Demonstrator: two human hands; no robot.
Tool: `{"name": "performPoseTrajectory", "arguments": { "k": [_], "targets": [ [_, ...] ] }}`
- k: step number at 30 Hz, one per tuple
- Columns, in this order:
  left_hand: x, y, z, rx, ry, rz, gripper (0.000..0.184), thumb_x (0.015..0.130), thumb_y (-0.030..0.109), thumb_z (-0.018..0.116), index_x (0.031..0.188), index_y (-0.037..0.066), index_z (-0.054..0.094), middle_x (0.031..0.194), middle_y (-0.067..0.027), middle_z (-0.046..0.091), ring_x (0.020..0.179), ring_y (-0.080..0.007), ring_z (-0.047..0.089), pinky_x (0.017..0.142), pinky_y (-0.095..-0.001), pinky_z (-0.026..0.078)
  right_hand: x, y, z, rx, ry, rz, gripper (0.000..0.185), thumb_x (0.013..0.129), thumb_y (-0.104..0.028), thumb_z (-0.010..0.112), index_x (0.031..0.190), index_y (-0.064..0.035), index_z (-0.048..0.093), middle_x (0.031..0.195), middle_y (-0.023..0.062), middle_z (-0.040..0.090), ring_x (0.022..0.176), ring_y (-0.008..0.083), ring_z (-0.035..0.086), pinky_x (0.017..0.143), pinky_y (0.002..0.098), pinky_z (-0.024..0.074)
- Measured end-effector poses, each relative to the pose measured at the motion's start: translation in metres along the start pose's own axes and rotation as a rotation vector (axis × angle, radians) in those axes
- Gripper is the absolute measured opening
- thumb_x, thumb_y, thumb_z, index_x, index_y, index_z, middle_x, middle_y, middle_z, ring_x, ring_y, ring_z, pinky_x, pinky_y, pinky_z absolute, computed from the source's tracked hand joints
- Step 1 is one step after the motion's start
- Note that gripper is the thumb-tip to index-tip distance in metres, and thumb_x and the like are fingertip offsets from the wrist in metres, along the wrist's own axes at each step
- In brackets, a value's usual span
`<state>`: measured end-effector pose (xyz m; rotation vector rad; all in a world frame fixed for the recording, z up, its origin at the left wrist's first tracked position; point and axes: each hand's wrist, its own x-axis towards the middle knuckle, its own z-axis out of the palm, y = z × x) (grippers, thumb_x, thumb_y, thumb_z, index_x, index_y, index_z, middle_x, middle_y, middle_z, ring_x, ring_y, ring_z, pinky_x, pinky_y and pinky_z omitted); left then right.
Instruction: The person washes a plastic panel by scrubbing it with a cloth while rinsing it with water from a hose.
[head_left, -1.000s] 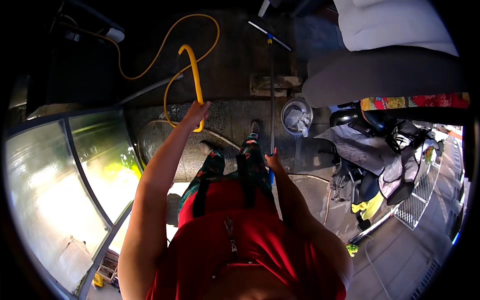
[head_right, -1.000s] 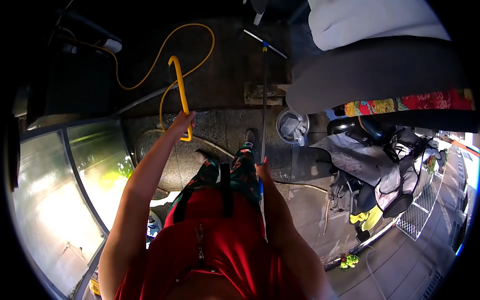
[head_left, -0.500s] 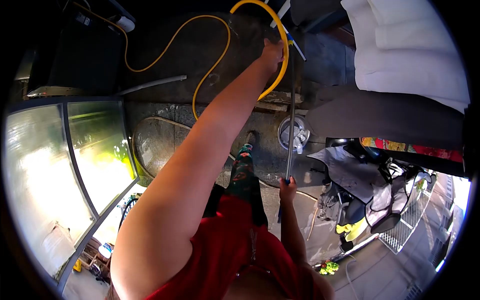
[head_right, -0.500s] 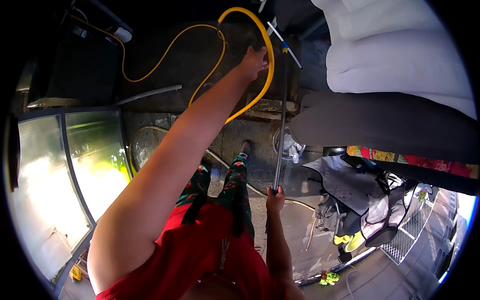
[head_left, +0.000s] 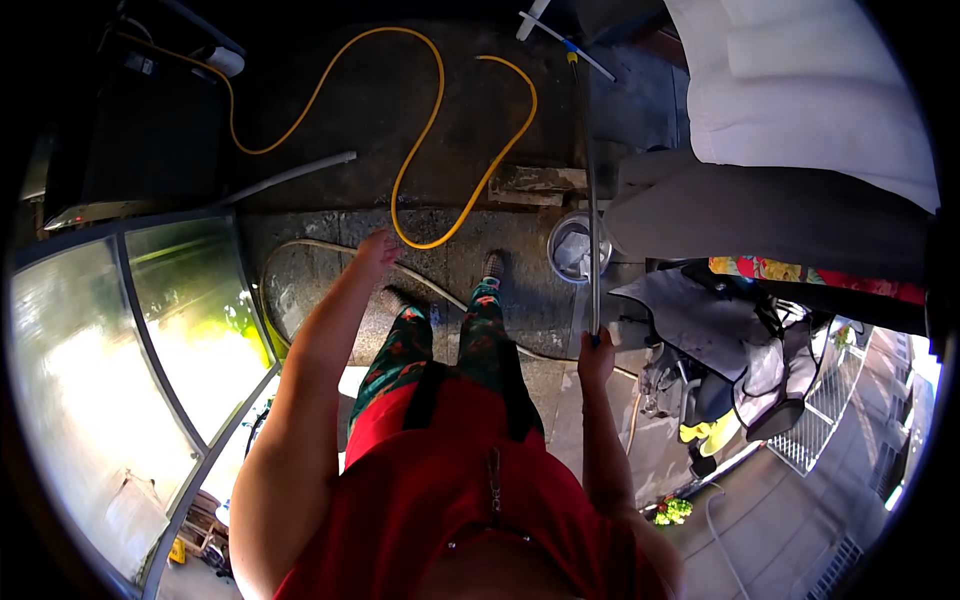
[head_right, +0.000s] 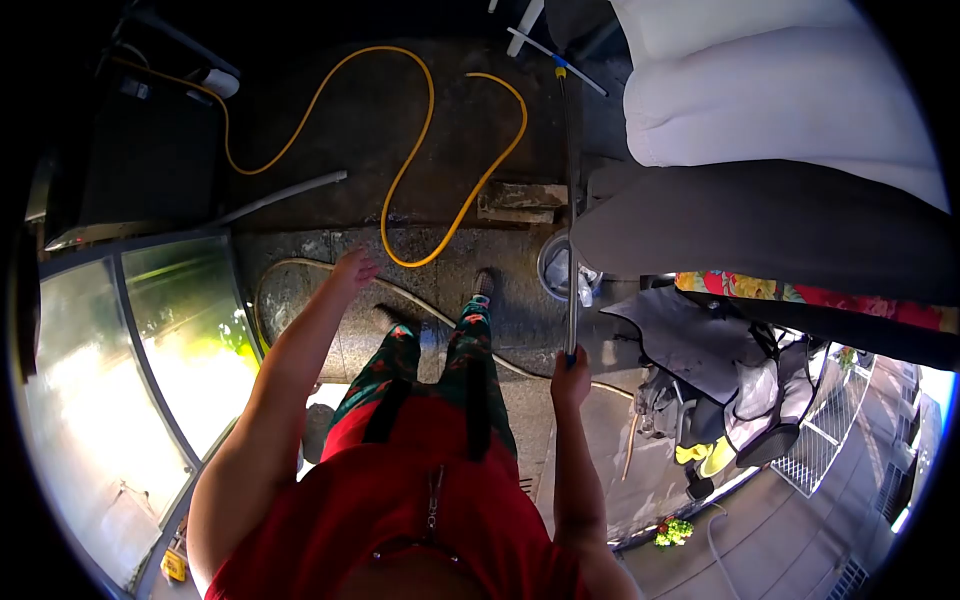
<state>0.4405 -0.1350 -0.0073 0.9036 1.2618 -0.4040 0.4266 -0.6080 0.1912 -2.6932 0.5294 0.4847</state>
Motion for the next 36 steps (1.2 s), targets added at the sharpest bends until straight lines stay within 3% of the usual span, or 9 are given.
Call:
{"name": "performPoseTrajectory", "arguments": {
  "k": [4, 9, 19, 23, 27, 31, 33, 34, 36],
  "targets": [
    [-0.006, -0.046, -0.108, 0.037, 0.175, 0.009, 0.028, 0.086, 0.011, 0.058, 0.113, 0.011, 0.060, 0.087, -0.0053, 0.065, 0.073, -0.0189, 0.065, 0.059, -0.0309, 0.048, 0.018, 0.019, 0.027, -0.018, 0.032, -0.009, 0.047, 0.084, -0.032, 0.069, 0.120, -0.0032, 0.060, 0.102, 0.0206, 0.067, 0.094, 0.0368, 0.065, 0.080, 0.0432, 0.0502],
    [-0.036, -0.063, -0.187, -0.024, 0.218, 0.134, 0.032, 0.080, 0.001, 0.059, 0.111, 0.010, 0.060, 0.082, -0.0078, 0.067, 0.067, -0.0175, 0.064, 0.054, -0.0262, 0.046, 0.034, -0.029, 0.027, -0.008, 0.002, 0.056, 0.049, 0.081, -0.031, 0.073, 0.120, -0.0035, 0.062, 0.106, 0.0205, 0.068, 0.099, 0.0351, 0.066, 0.083, 0.0412, 0.0500],
    [-0.075, -0.072, -0.273, 0.006, 0.104, 0.158, 0.029, 0.092, 0.028, 0.061, 0.115, 0.011, 0.060, 0.085, -0.0071, 0.069, 0.070, -0.0164, 0.065, 0.063, -0.0280, 0.048, 0.073, -0.049, 0.060, -0.216, 0.089, 0.117, 0.045, 0.085, -0.037, 0.066, 0.124, -0.0160, 0.059, 0.112, 0.0146, 0.067, 0.104, 0.0352, 0.064, 0.085, 0.0457, 0.0515],
    [-0.094, -0.087, -0.305, 0.054, 0.148, 0.125, 0.034, 0.093, 0.033, 0.060, 0.118, 0.011, 0.059, 0.086, -0.0068, 0.069, 0.074, -0.0176, 0.066, 0.067, -0.0308, 0.048, 0.103, -0.030, 0.064, -0.427, -0.024, 0.061, 0.060, 0.083, -0.037, 0.068, 0.133, -0.0084, 0.051, 0.123, 0.0192, 0.061, 0.110, 0.0356, 0.061, 0.093, 0.0423, 0.0498],
    [-0.108, -0.104, -0.340, 0.060, 0.154, 0.112, 0.037, 0.093, 0.035, 0.060, 0.121, 0.011, 0.058, 0.087, -0.0073, 0.069, 0.075, -0.0185, 0.066, 0.068, -0.0309, 0.047, 0.115, 0.020, 0.075, -0.598, -0.196, 0.235, 0.041, 0.091, -0.027, 0.051, 0.129, -0.0100, 0.054, 0.132, 0.0140, 0.056, 0.120, 0.0322, 0.056, 0.097, 0.0416, 0.0485],
    [-0.117, -0.124, -0.368, 0.056, 0.207, 0.114, 0.038, 0.093, 0.036, 0.060, 0.121, 0.010, 0.056, 0.087, -0.0080, 0.069, 0.073, -0.0189, 0.066, 0.065, -0.0311, 0.048, 0.082, 0.052, 0.083, -0.627, -0.231, 0.233, 0.033, 0.092, -0.025, 0.046, 0.112, -0.0057, 0.064, 0.118, 0.0189, 0.064, 0.108, 0.0337, 0.063, 0.089, 0.0415, 0.0520],
    [-0.122, -0.128, -0.375, 0.036, 0.226, 0.100, 0.037, 0.093, 0.035, 0.060, 0.120, 0.011, 0.056, 0.085, -0.0080, 0.069, 0.072, -0.0190, 0.066, 0.064, -0.0312, 0.048, 0.098, 0.104, 0.110, -0.523, -0.174, 0.123, 0.028, 0.072, -0.016, 0.064, 0.094, 0.0005, 0.067, 0.092, 0.0192, 0.070, 0.092, 0.0337, 0.069, 0.079, 0.0411, 0.0548],
    [-0.122, -0.131, -0.379, 0.050, 0.232, 0.093, 0.037, 0.093, 0.036, 0.059, 0.121, 0.011, 0.056, 0.086, -0.0082, 0.069, 0.073, -0.0196, 0.067, 0.065, -0.0318, 0.049, 0.053, 0.061, 0.095, -0.379, -0.141, 0.172, 0.030, 0.080, -0.026, 0.061, 0.096, -0.0020, 0.069, 0.098, 0.0227, 0.068, 0.091, 0.0380, 0.067, 0.075, 0.0443, 0.0524],
    [-0.120, -0.129, -0.381, 0.069, 0.245, 0.094, 0.035, 0.094, 0.034, 0.058, 0.121, 0.012, 0.056, 0.087, -0.0084, 0.070, 0.074, -0.0203, 0.068, 0.065, -0.0327, 0.050, 0.060, 0.068, 0.115, -0.452, -0.263, 0.052, 0.028, 0.076, -0.024, 0.063, 0.092, -0.0020, 0.069, 0.095, 0.0229, 0.069, 0.092, 0.0389, 0.067, 0.076, 0.0458, 0.0523]
  ]
}}
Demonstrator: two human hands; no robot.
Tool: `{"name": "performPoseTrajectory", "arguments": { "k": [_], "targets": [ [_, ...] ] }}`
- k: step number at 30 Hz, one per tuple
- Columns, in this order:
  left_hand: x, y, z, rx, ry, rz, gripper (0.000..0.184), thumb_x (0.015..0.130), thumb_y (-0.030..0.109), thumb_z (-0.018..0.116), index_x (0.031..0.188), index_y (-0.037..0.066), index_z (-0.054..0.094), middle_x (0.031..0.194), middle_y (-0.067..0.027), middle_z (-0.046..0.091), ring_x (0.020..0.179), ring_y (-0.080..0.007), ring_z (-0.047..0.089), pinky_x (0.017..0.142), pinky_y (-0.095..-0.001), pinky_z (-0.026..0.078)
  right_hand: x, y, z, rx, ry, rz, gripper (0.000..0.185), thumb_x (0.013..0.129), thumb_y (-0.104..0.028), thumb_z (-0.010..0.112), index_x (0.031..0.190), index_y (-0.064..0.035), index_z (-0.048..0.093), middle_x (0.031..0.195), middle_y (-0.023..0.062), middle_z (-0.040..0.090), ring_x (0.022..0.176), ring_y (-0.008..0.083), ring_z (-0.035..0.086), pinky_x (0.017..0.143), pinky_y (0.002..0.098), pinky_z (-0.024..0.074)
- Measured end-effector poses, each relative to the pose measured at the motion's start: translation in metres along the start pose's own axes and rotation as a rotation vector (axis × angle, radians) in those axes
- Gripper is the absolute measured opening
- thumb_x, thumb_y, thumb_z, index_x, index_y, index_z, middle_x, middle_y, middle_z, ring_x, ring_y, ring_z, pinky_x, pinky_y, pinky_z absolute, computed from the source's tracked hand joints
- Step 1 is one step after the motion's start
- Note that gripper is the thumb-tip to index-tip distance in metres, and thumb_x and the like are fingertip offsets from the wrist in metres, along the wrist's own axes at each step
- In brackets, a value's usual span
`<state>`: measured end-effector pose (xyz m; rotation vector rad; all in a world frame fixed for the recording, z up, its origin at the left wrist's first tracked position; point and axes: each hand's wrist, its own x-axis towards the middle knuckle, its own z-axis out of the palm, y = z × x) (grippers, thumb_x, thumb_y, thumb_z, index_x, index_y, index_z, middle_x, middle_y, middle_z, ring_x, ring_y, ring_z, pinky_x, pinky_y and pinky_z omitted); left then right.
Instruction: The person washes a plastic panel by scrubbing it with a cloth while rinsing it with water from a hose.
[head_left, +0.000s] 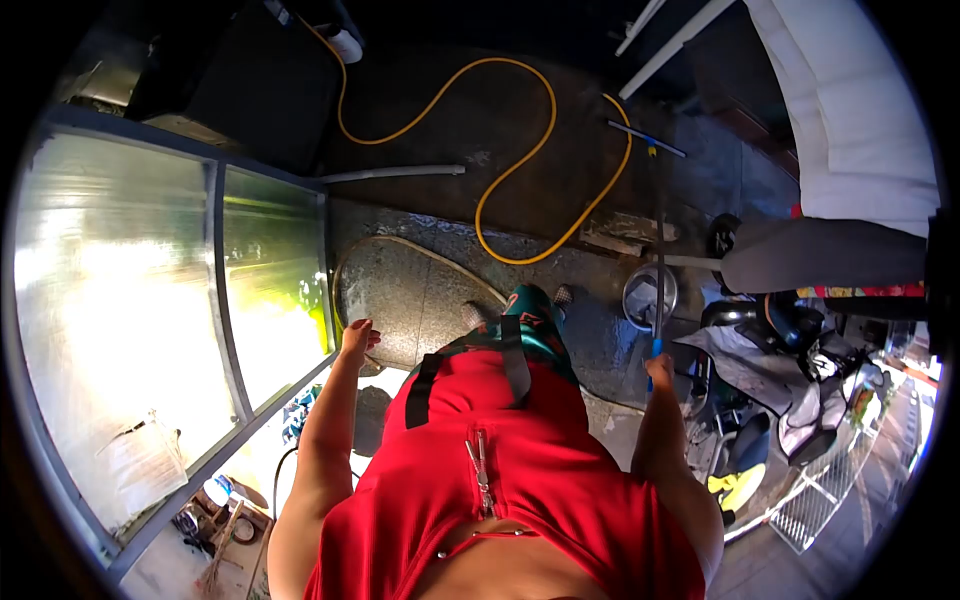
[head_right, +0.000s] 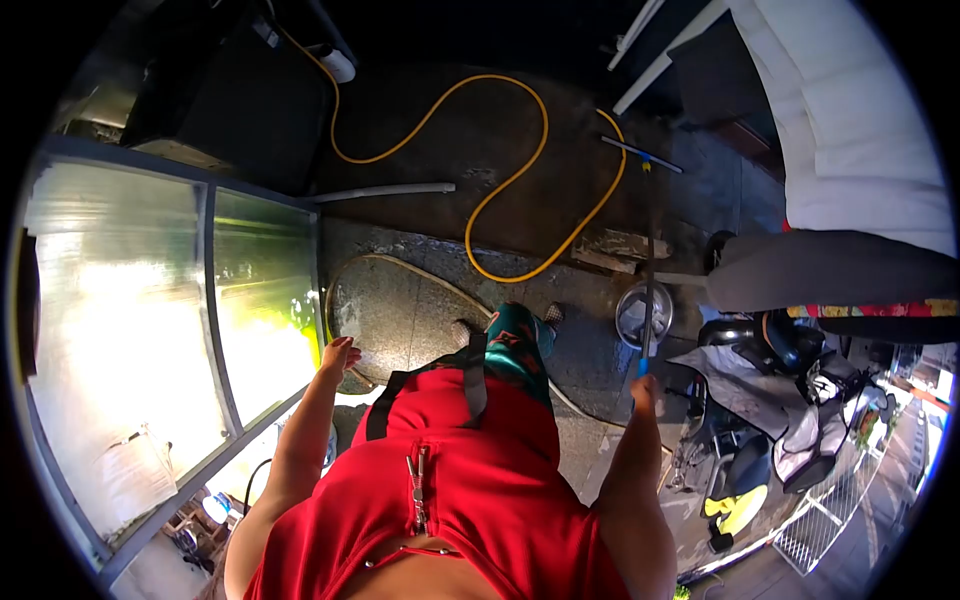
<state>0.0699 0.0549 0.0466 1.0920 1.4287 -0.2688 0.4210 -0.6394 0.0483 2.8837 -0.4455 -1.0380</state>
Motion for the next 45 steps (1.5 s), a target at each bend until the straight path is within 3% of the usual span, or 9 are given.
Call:
{"name": "performPoseTrajectory", "arguments": {
  "k": [7, 9, 15, 18, 25, 30, 31, 35, 45],
  "targets": [
    [0.025, 0.060, 0.006, -0.108, 0.002, 0.224, 0.017, 0.090, 0.015, 0.065, 0.097, 0.001, 0.062, 0.079, -0.0077, 0.065, 0.066, -0.0179, 0.063, 0.057, -0.0296, 0.051, -0.091, -0.190, -0.038, 0.629, 0.277, -0.529, 0.081, 0.076, -0.007, 0.065, 0.149, -0.0139, 0.030, 0.115, 0.0179, 0.064, 0.089, 0.0336, 0.066, 0.074, 0.0403, 0.0522],
    [0.023, 0.094, 0.008, -0.150, -0.021, 0.301, 0.016, 0.090, 0.016, 0.066, 0.094, 0.001, 0.062, 0.077, -0.0066, 0.064, 0.067, -0.0170, 0.062, 0.059, -0.0302, 0.052, -0.117, -0.245, -0.097, 1.203, -0.205, -0.398, 0.064, 0.077, -0.006, 0.061, 0.139, -0.0168, 0.048, 0.085, 0.0038, 0.056, 0.064, 0.0129, 0.052, 0.057, 0.0267, 0.0469],
    [0.052, 0.206, -0.007, -0.164, -0.061, 0.465, 0.022, 0.092, 0.023, 0.064, 0.092, 0.001, 0.062, 0.074, -0.0040, 0.061, 0.065, -0.0155, 0.060, 0.060, -0.0313, 0.052, -0.066, -0.348, -0.193, 1.510, -0.297, -0.407, 0.035, 0.078, -0.003, 0.057, 0.113, -0.0092, 0.060, 0.077, 0.0022, 0.051, 0.062, 0.0121, 0.052, 0.053, 0.0266, 0.0459],
    [0.053, 0.251, -0.028, -0.140, -0.011, 0.557, 0.025, 0.092, 0.027, 0.064, 0.095, 0.002, 0.062, 0.073, -0.0034, 0.060, 0.064, -0.0144, 0.060, 0.058, -0.0299, 0.051, -0.029, -0.394, -0.218, 1.496, -0.255, -0.382, 0.040, 0.077, -0.003, 0.058, 0.116, -0.0096, 0.059, 0.078, 0.0021, 0.051, 0.065, 0.0130, 0.052, 0.055, 0.0280, 0.0466],
    [0.053, 0.307, -0.148, -0.162, 0.191, 0.159, 0.028, 0.091, 0.025, 0.065, 0.108, 0.003, 0.060, 0.081, -0.0064, 0.063, 0.066, -0.0176, 0.062, 0.055, -0.0306, 0.051, 0.012, -0.509, -0.239, 1.477, -0.167, -0.324, 0.038, 0.075, -0.009, 0.062, 0.113, -0.0094, 0.060, 0.080, 0.0030, 0.054, 0.065, 0.0140, 0.055, 0.055, 0.0283, 0.0459],
    [0.073, 0.408, -0.189, -0.402, 0.137, 0.376, 0.029, 0.089, 0.024, 0.064, 0.113, 0.008, 0.059, 0.086, -0.0065, 0.066, 0.072, -0.0189, 0.066, 0.057, -0.0307, 0.050, -0.063, -0.602, -0.310, 1.397, -0.317, -0.328, 0.022, 0.080, -0.021, 0.064, 0.100, -0.0135, 0.059, 0.072, 0.0005, 0.052, 0.054, 0.0117, 0.052, 0.052, 0.0279, 0.0431],
    [0.089, 0.419, -0.196, -0.227, 0.140, 0.614, 0.029, 0.089, 0.024, 0.063, 0.114, 0.009, 0.059, 0.089, -0.0053, 0.066, 0.072, -0.0187, 0.067, 0.061, -0.0322, 0.052, -0.076, -0.624, -0.319, 1.356, -0.361, -0.319, 0.020, 0.081, -0.024, 0.064, 0.097, -0.0144, 0.058, 0.071, 0.0000, 0.051, 0.053, 0.0112, 0.052, 0.052, 0.0277, 0.0426],
    [0.116, 0.517, -0.182, -0.422, 0.108, 0.430, 0.025, 0.090, 0.023, 0.060, 0.112, 0.011, 0.060, 0.088, -0.0031, 0.066, 0.076, -0.0160, 0.066, 0.065, -0.0316, 0.052, -0.117, -0.677, -0.343, 1.386, -0.521, -0.250, 0.020, 0.083, -0.031, 0.064, 0.093, -0.0164, 0.054, 0.069, -0.0005, 0.049, 0.051, 0.0094, 0.050, 0.052, 0.0263, 0.0403],
    [0.152, 0.741, -0.196, -0.319, 0.183, 0.677, 0.022, 0.093, 0.030, 0.058, 0.094, 0.009, 0.063, 0.073, -0.0031, 0.058, 0.064, -0.0135, 0.058, 0.060, -0.0294, 0.046, -0.141, -0.692, -0.368, 1.582, -0.470, -0.212, 0.035, 0.087, -0.021, 0.062, 0.120, -0.0148, 0.053, 0.108, 0.0053, 0.053, 0.097, 0.0164, 0.054, 0.079, 0.0244, 0.0444]
  ]
}}
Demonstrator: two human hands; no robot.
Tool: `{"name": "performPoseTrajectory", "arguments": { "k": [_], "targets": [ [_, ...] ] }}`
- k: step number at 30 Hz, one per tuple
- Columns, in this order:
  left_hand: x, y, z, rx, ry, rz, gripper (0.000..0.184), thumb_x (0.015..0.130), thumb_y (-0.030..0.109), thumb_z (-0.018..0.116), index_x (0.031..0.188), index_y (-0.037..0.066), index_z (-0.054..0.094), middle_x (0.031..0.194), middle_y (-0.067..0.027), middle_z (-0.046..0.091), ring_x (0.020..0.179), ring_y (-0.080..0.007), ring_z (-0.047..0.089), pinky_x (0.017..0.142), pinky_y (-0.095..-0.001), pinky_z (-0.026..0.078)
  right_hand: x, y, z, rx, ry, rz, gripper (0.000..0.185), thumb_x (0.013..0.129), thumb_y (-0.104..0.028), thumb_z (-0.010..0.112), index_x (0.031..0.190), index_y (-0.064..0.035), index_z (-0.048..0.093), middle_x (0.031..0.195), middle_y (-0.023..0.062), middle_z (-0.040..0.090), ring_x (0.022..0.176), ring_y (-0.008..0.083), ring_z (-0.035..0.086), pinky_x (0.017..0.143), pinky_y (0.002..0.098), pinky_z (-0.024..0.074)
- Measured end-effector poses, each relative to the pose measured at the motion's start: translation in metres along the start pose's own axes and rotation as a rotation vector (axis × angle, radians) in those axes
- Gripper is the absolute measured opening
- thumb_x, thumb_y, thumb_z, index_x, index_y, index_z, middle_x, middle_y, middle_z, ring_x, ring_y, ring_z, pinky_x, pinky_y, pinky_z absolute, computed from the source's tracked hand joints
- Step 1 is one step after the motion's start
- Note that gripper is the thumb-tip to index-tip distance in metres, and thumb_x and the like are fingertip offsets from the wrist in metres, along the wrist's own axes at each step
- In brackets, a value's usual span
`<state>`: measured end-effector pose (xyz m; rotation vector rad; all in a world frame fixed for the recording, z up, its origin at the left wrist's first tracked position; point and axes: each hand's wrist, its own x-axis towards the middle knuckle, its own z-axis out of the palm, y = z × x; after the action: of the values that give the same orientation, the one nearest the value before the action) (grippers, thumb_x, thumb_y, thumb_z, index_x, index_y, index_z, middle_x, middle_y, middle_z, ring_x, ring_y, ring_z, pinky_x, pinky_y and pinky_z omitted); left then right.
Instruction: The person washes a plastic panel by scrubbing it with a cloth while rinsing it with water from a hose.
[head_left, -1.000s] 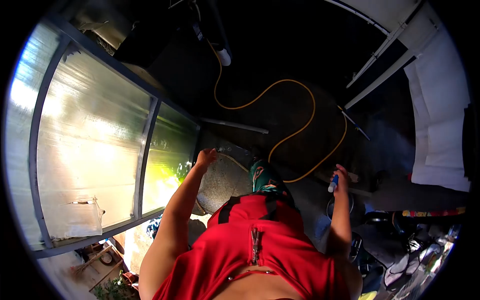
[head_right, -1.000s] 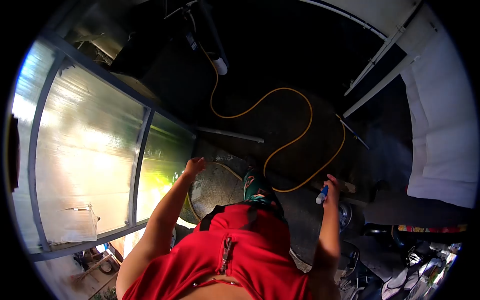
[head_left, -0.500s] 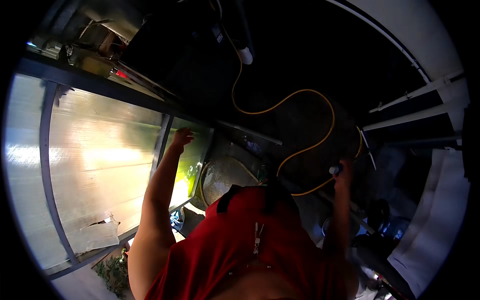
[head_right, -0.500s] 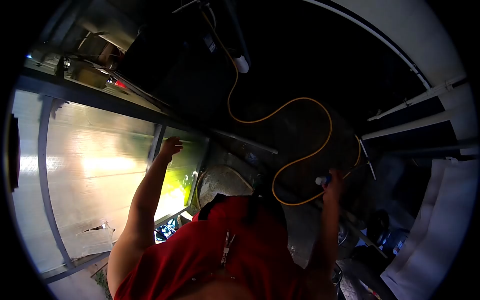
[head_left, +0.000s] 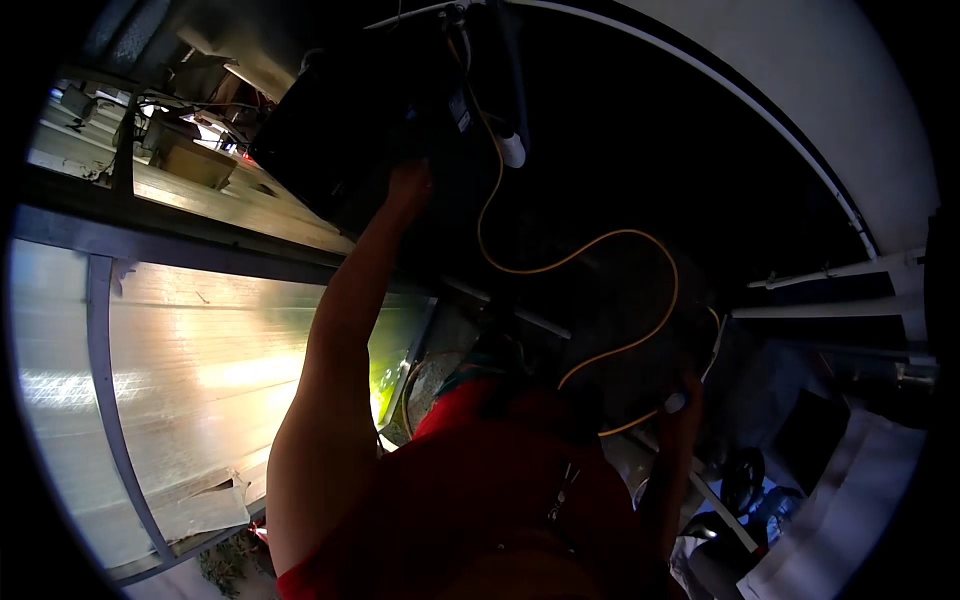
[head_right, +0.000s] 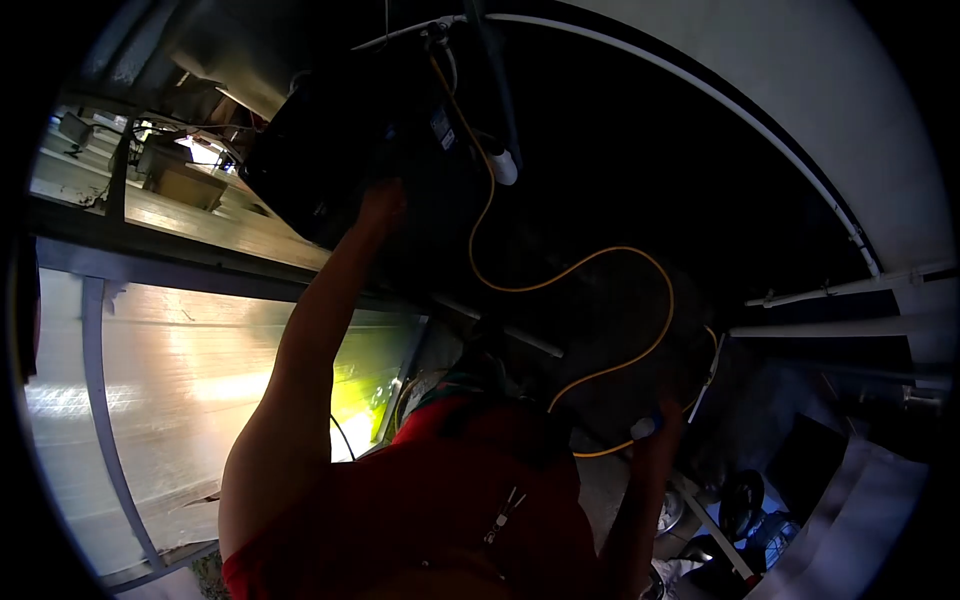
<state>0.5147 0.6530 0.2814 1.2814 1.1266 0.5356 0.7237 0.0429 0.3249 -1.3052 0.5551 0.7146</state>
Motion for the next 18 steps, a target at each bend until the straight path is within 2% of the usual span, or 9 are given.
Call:
{"name": "performPoseTrajectory", "arguments": {
  "k": [4, 8, 9, 11, 13, 15, 16, 17, 18],
  "targets": [
    [0.116, 0.083, 0.033, -0.031, 0.122, 0.098, 0.029, 0.093, 0.033, 0.058, 0.092, 0.004, 0.066, 0.075, -0.0055, 0.061, 0.071, -0.0143, 0.060, 0.063, -0.0316, 0.048, 0.006, -0.013, 0.029, 0.022, -0.109, -0.175, 0.034, 0.088, -0.020, 0.062, 0.120, -0.0137, 0.054, 0.099, 0.0046, 0.057, 0.083, 0.0150, 0.059, 0.069, 0.0232, 0.0499],
    [0.307, 0.144, 0.049, 0.565, 0.416, 0.459, 0.062, 0.090, 0.047, 0.059, 0.130, -0.001, 0.053, 0.121, -0.0200, 0.061, 0.111, -0.0311, 0.058, 0.095, -0.0382, 0.045, 0.032, -0.036, 0.104, 0.400, 0.027, -0.197, 0.040, 0.086, -0.014, 0.060, 0.124, -0.0152, 0.049, 0.092, 0.0064, 0.060, 0.065, 0.0133, 0.059, 0.053, 0.0222, 0.0513],
    [0.333, 0.161, 0.051, 0.605, 0.388, 0.435, 0.075, 0.088, 0.053, 0.058, 0.137, -0.002, 0.045, 0.133, -0.0218, 0.053, 0.124, -0.0342, 0.050, 0.103, -0.0390, 0.039, 0.061, -0.018, 0.085, 0.428, 0.058, -0.213, 0.044, 0.084, -0.013, 0.061, 0.126, -0.0150, 0.048, 0.094, 0.0078, 0.061, 0.068, 0.0138, 0.059, 0.055, 0.0238, 0.0520],
    [0.405, 0.172, 0.051, 0.223, 0.224, 0.379, 0.078, 0.089, 0.056, 0.057, 0.137, -0.004, 0.043, 0.130, -0.0200, 0.056, 0.121, -0.0331, 0.052, 0.101, -0.0394, 0.041, 0.048, -0.014, 0.097, 0.493, 0.149, -0.113, 0.054, 0.080, -0.006, 0.060, 0.129, -0.0188, 0.042, 0.101, 0.0131, 0.062, 0.070, 0.0157, 0.060, 0.056, 0.0249, 0.0532],
    [0.505, 0.170, 0.025, -0.043, -0.150, 0.136, 0.047, 0.096, 0.029, 0.052, 0.133, 0.001, 0.049, 0.126, -0.0143, 0.057, 0.112, -0.0266, 0.057, 0.095, -0.0379, 0.047, 0.045, -0.007, 0.118, 0.572, 0.295, -0.045, 0.062, 0.081, -0.002, 0.057, 0.131, -0.0216, 0.027, 0.099, 0.0171, 0.061, 0.066, 0.0171, 0.059, 0.052, 0.0268, 0.0530],
    [0.540, 0.180, 0.026, -0.050, -0.254, -0.071, 0.045, 0.101, 0.034, 0.036, 0.128, 0.004, 0.055, 0.117, -0.0182, 0.061, 0.107, -0.0299, 0.059, 0.092, -0.0418, 0.048, 0.038, 0.009, 0.120, 0.596, 0.307, -0.035, 0.054, 0.081, 0.001, 0.055, 0.121, -0.0165, 0.024, 0.096, 0.0187, 0.060, 0.063, 0.0168, 0.057, 0.048, 0.0283, 0.0509],
    [0.560, 0.178, 0.016, 0.256, -0.520, 0.305, 0.040, 0.098, 0.030, 0.043, 0.126, 0.004, 0.055, 0.118, -0.0175, 0.061, 0.107, -0.0287, 0.058, 0.093, -0.0393, 0.048, 0.042, 0.024, 0.107, 0.653, 0.312, 0.013, 0.050, 0.080, 0.002, 0.056, 0.118, -0.0145, 0.027, 0.094, 0.0178, 0.060, 0.061, 0.0163, 0.056, 0.047, 0.0284, 0.0501],
    [0.552, 0.187, 0.025, 0.078, -0.527, 0.048, 0.039, 0.096, 0.026, 0.047, 0.127, 0.003, 0.053, 0.118, -0.0166, 0.060, 0.106, -0.0257, 0.058, 0.093, -0.0377, 0.048, 0.045, 0.042, 0.093, 0.705, 0.297, 0.062, 0.045, 0.079, 0.003, 0.056, 0.114, -0.0124, 0.031, 0.092, 0.0170, 0.060, 0.059, 0.0157, 0.055, 0.046, 0.0285, 0.0493],
    [0.514, 0.202, 0.052, 0.007, -0.210, -0.259, 0.048, 0.095, 0.031, 0.049, 0.134, 0.003, 0.048, 0.126, -0.0150, 0.057, 0.111, -0.0247, 0.056, 0.095, -0.0387, 0.046, 0.034, 0.048, 0.092, 0.706, 0.317, 0.107, 0.042, 0.079, 0.003, 0.056, 0.112, -0.0111, 0.033, 0.090, 0.0162, 0.060, 0.057, 0.0154, 0.054, 0.044, 0.0285, 0.0483]
  ]
}}
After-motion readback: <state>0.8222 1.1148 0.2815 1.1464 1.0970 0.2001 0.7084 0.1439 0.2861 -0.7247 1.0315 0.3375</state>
